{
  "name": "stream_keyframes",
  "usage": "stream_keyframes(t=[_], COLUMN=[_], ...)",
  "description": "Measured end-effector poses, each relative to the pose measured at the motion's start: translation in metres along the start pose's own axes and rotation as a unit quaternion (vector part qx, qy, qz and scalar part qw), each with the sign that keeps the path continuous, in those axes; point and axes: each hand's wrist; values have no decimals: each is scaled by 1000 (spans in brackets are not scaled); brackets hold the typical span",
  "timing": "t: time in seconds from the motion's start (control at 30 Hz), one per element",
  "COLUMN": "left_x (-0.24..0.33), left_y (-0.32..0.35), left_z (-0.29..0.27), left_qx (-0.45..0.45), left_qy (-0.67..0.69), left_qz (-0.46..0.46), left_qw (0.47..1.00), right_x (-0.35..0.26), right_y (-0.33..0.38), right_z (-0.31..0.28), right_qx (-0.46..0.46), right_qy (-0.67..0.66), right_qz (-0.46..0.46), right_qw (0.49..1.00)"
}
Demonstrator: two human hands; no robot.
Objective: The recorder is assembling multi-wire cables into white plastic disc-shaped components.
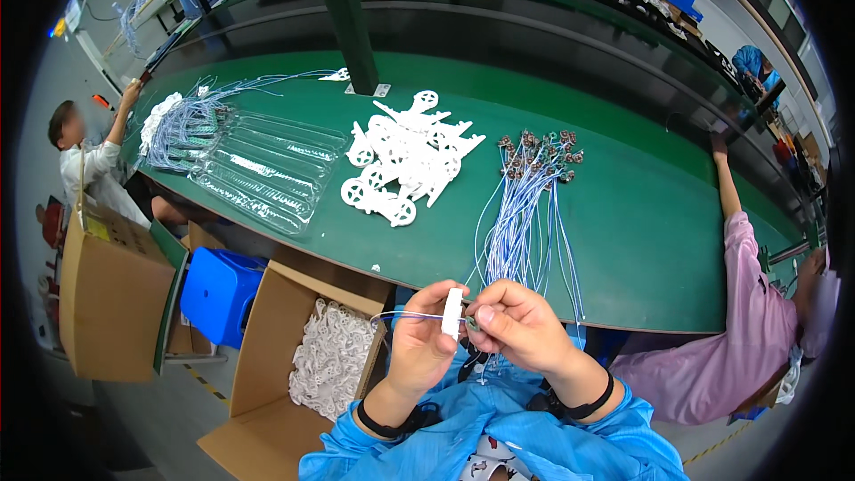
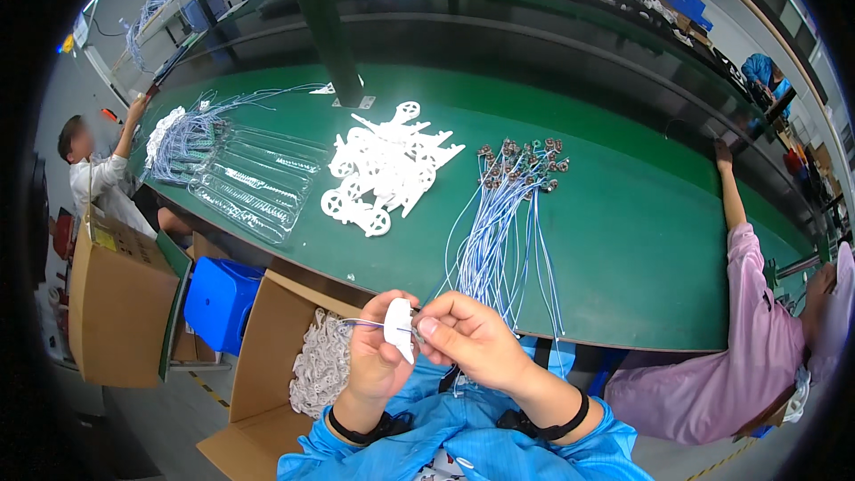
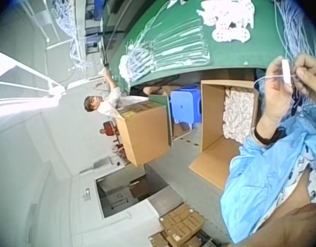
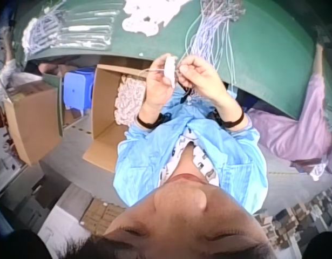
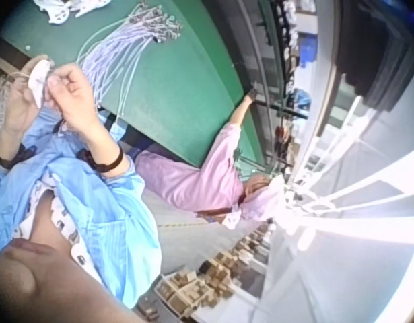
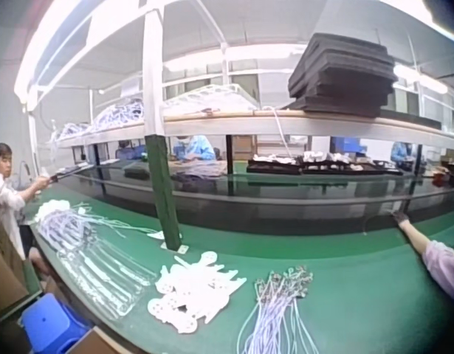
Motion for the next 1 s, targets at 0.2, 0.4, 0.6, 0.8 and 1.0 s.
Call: stream_keyframes(t=[0.2, 0.4, 0.6, 0.8, 1.0], left_x=[-5, -1, -5, 4, 0], left_y=[-3, -2, -3, 2, 4], left_z=[8, 14, 16, 39, 42], left_qx=[-14, -42, -47, -54, -34], left_qy=[8, 51, -116, -279, -244], left_qz=[21, -24, 109, 180, 149], left_qw=[1000, 998, 986, 942, 958], right_x=[-8, -4, 3, 3, 11], right_y=[2, 8, 11, 14, 14], right_z=[8, 7, -3, -16, -24], right_qx=[-24, -5, 0, -52, -55], right_qy=[-121, -65, -37, -117, -122], right_qz=[38, -18, -55, -50, -62], right_qw=[992, 998, 998, 991, 989])
Point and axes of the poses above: each hand's wrist, its own y-axis away from the middle knuckle, its own z-axis out of the palm, x = y × z, and after that the axes turned 6 degrees about x, right-handed
